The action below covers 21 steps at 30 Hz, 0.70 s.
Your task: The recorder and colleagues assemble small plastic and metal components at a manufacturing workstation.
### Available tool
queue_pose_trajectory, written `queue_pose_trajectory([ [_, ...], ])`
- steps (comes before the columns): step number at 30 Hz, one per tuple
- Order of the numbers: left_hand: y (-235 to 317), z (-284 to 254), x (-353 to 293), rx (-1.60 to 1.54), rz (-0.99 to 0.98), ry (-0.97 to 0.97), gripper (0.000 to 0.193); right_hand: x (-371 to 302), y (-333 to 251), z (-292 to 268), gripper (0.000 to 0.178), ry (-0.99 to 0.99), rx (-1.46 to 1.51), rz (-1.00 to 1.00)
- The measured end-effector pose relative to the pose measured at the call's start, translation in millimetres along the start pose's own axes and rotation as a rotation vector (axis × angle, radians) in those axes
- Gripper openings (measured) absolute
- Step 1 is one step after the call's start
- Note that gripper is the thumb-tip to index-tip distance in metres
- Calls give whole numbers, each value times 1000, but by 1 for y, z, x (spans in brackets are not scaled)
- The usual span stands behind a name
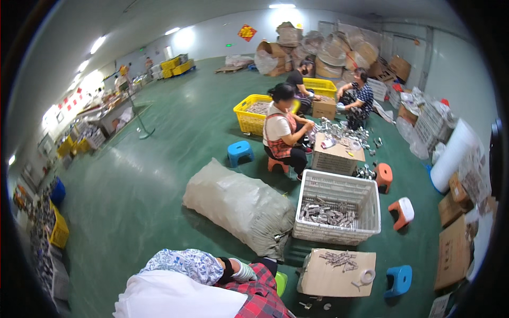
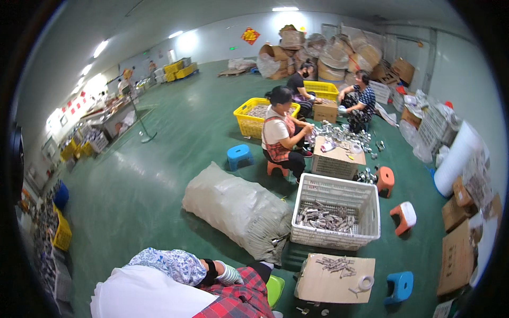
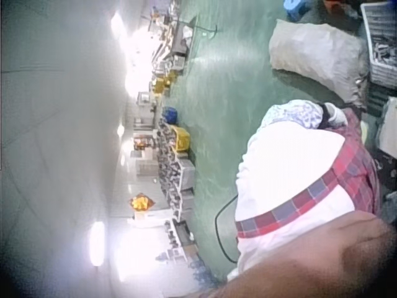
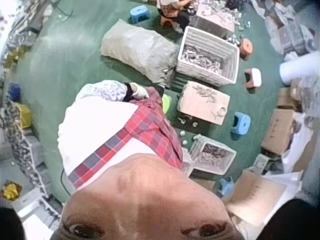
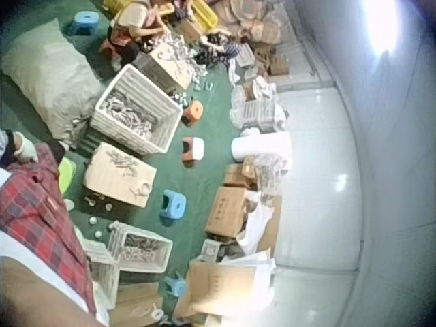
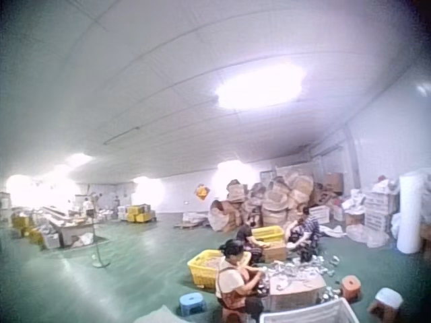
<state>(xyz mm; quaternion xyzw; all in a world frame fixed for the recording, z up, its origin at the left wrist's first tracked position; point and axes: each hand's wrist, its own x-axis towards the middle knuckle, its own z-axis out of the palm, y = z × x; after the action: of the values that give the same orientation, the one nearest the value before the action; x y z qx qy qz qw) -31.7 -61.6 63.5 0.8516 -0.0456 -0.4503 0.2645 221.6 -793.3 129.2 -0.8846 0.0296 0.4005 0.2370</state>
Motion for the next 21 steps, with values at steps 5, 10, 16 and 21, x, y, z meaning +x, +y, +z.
queue_pose_trajectory([
  [5, 28, -51, 19, 45, 27, -114, 33, 56, -3, 149, 69, -71, 119, -115],
  [10, 24, -92, 74, -24, -40, -327, 32, 100, -59, 269, 60, -73, 253, -206],
  [16, -56, -150, 186, 253, 194, -577, 32, 169, -168, 342, 52, -44, 343, -247],
  [21, -8, -222, 234, 601, 422, -1009, 37, 122, -205, 435, 47, -141, 470, -5],
])
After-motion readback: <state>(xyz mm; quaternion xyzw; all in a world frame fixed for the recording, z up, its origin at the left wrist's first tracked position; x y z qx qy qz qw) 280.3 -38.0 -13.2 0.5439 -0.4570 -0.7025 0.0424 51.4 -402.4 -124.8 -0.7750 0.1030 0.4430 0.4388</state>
